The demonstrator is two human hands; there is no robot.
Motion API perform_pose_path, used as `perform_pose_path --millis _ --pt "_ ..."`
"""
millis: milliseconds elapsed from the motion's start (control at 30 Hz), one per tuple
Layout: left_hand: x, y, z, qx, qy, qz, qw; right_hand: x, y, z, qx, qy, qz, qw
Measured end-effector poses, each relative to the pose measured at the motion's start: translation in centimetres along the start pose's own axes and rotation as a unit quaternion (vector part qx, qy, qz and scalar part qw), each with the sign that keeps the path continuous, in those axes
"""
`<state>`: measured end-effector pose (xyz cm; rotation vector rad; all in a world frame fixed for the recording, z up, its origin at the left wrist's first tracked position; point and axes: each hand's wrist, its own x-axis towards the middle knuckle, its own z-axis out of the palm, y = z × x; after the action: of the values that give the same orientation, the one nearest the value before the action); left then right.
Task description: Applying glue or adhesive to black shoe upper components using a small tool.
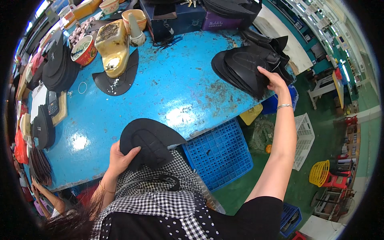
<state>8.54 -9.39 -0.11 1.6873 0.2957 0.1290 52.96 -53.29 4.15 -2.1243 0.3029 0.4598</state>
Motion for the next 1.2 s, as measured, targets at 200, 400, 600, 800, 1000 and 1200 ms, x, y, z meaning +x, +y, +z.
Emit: perform_pose_path --millis 200,400,600,800,1000,1200 --pt "0.1 0.5 0.2 0.037 0.008 0.020 0.999 -2.5 -0.3 4.3 -0.005 -0.016 -0.041 0.999" --pt "0.2 0.2 0.4 0.020 0.000 0.021 1.000 -3.8 -1.6 5.2 0.007 -0.011 -0.069 0.998" --pt "-0.2 0.0 0.1 0.019 0.016 0.019 1.000 -5.6 -3.9 5.7 -0.018 -0.053 -0.063 0.996" --pt "0.1 0.0 0.4 0.006 0.006 0.019 1.000 -1.4 -2.7 4.2 -0.035 -0.126 -0.012 0.991" --pt "0.5 0.2 -0.1 -0.018 0.030 -0.001 0.999 -4.3 -5.2 8.8 0.050 -0.124 -0.092 0.987" --pt "0.4 0.0 -0.2 -0.039 0.030 0.007 0.999 -4.6 -3.8 10.5 0.155 -0.139 -0.076 0.975"
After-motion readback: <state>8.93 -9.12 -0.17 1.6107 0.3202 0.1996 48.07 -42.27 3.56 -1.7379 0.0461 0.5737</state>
